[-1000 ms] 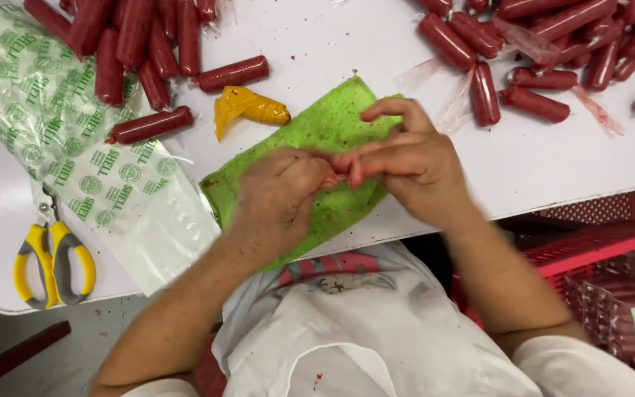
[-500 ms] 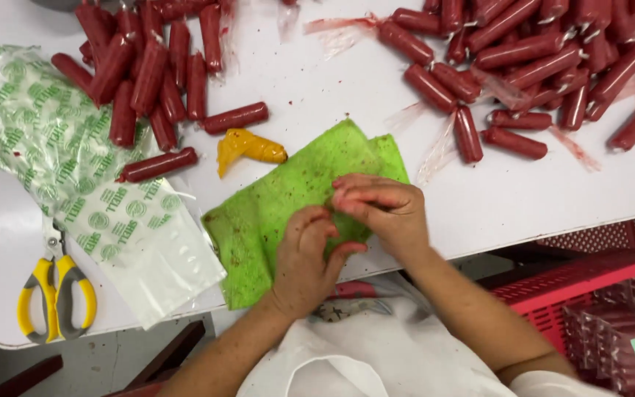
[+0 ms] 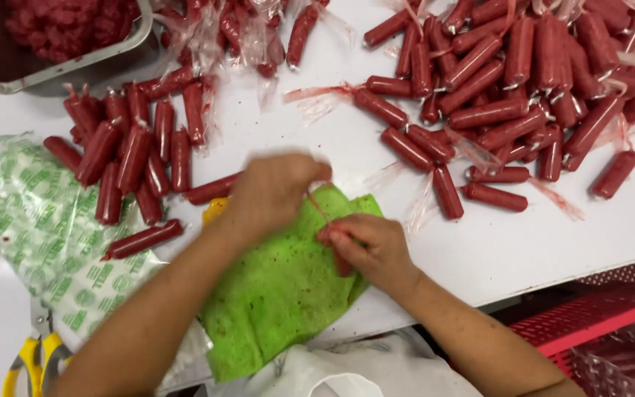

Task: The person ties individual sausages using thin plastic strings. They pick up a sausage, wrap the string around it, and tie a knot before placing the tied sausage on the table. The process is repeated continuously throughout the video.

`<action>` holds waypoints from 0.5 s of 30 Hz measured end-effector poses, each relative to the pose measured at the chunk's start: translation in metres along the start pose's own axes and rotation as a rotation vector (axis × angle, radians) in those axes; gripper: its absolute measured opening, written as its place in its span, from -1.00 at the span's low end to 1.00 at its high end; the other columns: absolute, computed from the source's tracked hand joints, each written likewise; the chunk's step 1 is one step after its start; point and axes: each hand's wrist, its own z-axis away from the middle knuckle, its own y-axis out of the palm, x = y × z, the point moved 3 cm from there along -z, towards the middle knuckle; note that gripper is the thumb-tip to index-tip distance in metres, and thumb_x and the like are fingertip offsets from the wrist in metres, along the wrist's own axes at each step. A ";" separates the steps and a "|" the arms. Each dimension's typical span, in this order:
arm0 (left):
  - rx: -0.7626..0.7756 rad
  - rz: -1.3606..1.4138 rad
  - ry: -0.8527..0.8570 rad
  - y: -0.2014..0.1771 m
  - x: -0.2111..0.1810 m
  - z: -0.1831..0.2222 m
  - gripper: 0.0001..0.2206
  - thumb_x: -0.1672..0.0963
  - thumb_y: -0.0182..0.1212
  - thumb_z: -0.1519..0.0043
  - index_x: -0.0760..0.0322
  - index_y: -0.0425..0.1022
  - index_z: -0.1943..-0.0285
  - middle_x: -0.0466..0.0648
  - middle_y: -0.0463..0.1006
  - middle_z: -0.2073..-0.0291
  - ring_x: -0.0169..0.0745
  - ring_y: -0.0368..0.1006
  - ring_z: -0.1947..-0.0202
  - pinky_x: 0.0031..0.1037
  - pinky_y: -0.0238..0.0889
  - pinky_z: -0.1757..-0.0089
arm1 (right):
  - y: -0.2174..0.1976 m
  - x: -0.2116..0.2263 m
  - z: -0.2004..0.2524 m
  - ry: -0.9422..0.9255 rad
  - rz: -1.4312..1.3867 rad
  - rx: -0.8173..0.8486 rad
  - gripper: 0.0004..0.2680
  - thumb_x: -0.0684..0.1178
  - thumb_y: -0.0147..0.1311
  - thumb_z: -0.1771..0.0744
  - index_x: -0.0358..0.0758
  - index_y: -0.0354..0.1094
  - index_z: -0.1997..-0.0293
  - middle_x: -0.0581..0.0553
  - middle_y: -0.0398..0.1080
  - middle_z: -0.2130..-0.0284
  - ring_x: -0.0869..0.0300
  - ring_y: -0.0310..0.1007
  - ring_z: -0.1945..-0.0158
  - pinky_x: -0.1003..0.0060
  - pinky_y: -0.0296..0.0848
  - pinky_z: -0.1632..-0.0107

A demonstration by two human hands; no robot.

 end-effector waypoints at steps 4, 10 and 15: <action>0.050 -0.123 -0.342 -0.027 0.031 -0.110 -0.76 0.01 -0.12 -0.32 0.09 0.44 0.19 -0.08 0.61 0.35 -0.10 0.63 0.23 -0.28 0.38 0.26 | -0.039 -0.039 -0.066 0.340 0.129 0.089 -0.88 -0.05 0.18 -0.33 -0.16 0.56 0.11 -0.07 0.56 0.50 0.29 0.46 0.45 0.38 0.48 0.22; 0.064 -0.883 -0.513 0.004 0.142 -0.162 -0.73 0.08 0.15 -0.14 0.22 0.45 0.00 0.02 0.55 0.25 -0.04 0.43 0.19 -0.22 0.42 0.29 | -0.065 0.006 -0.088 0.122 0.496 0.165 -0.60 0.01 0.09 -0.37 -0.15 0.12 -0.37 -0.28 0.22 -0.22 -0.02 0.30 -0.19 0.06 0.33 -0.24; 0.152 0.373 -0.881 -0.053 0.008 -0.092 -0.72 0.25 0.18 -0.22 0.16 0.54 -0.10 -0.14 0.53 0.35 -0.46 0.35 0.48 -0.65 0.31 0.45 | -0.046 -0.020 -0.077 0.405 0.197 0.282 -0.66 0.18 0.01 -0.33 -0.10 0.42 -0.17 -0.10 0.53 -0.04 0.19 0.55 -0.05 0.31 0.49 -0.07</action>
